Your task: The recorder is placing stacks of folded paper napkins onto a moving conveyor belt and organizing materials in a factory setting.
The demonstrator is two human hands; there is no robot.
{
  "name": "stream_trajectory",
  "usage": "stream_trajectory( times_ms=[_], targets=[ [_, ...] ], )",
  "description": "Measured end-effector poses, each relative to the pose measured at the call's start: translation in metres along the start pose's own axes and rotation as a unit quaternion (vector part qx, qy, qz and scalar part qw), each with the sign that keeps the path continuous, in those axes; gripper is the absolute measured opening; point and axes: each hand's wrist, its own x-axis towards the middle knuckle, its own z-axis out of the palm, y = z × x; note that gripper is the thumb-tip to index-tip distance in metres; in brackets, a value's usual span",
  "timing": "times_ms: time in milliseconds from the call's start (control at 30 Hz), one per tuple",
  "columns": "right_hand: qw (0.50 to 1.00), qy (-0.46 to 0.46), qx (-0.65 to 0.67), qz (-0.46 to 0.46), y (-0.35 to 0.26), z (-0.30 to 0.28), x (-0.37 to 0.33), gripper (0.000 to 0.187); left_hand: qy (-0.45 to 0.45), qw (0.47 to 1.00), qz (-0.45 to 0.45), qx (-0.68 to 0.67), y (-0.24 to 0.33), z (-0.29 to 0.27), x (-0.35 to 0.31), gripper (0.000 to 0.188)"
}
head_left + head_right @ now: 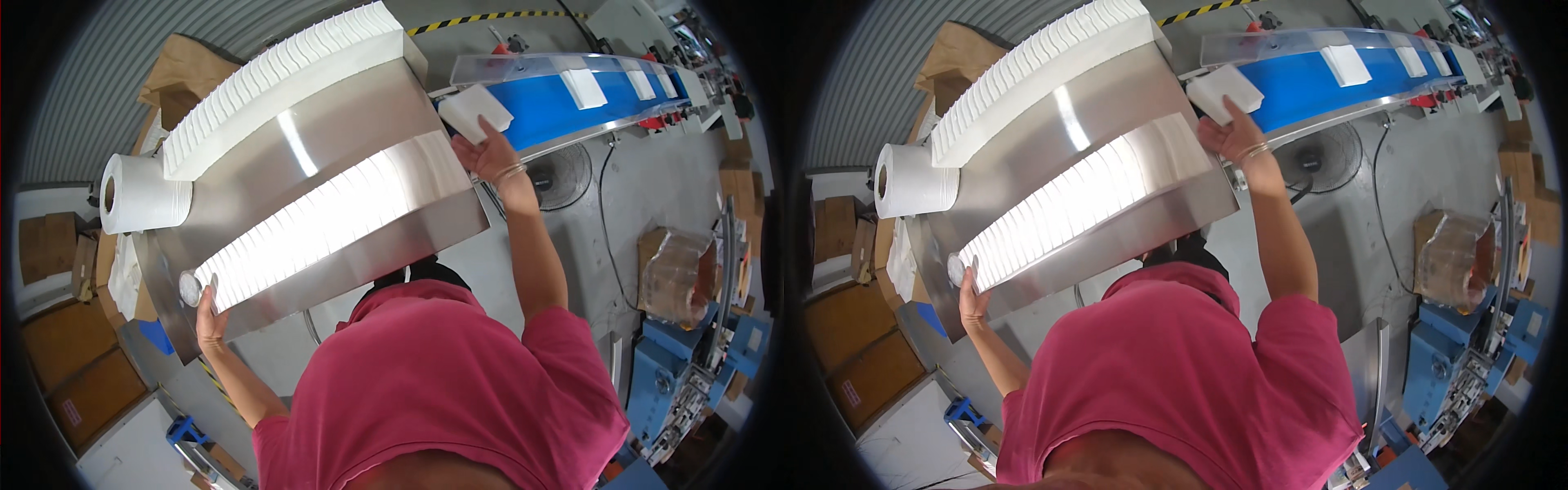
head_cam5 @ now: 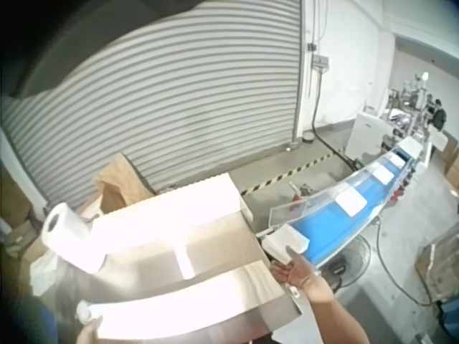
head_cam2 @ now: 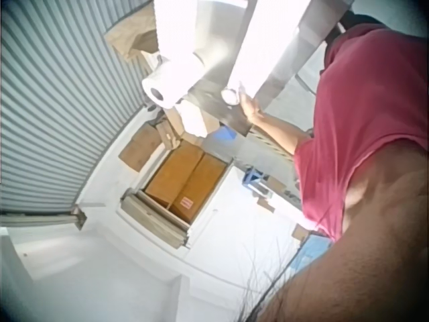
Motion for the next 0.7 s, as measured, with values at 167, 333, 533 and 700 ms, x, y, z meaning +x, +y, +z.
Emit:
stream_trajectory(
  times_ms=[167, 333, 533, 700],
  targets=[
    [0.910, -0.051, -0.385, -0.147, 0.046, 0.043, -0.035, 0.049, 0.003, 1.000, 0.003, -0.002, -0.002, 0.004, -0.003, 0.058],
    [0.944, -0.039, -0.317, -0.082, 0.033, 0.052, -0.041, 0.042, 0.007, 1.000, -0.008, 0.003, -0.001, 0.001, 0.002, 0.057],
    [0.517, -0.016, -0.806, -0.288, 0.022, 0.034, -0.044, 0.035, 0.013, 1.000, -0.006, -0.006, -0.004, -0.001, -0.002, 0.056],
    [0.988, 0.032, 0.026, -0.147, -0.005, 0.003, 0.001, 0.039, -0.028, 1.000, 0.006, -0.004, -0.006, 0.000, 0.006, 0.054]
  ],
)
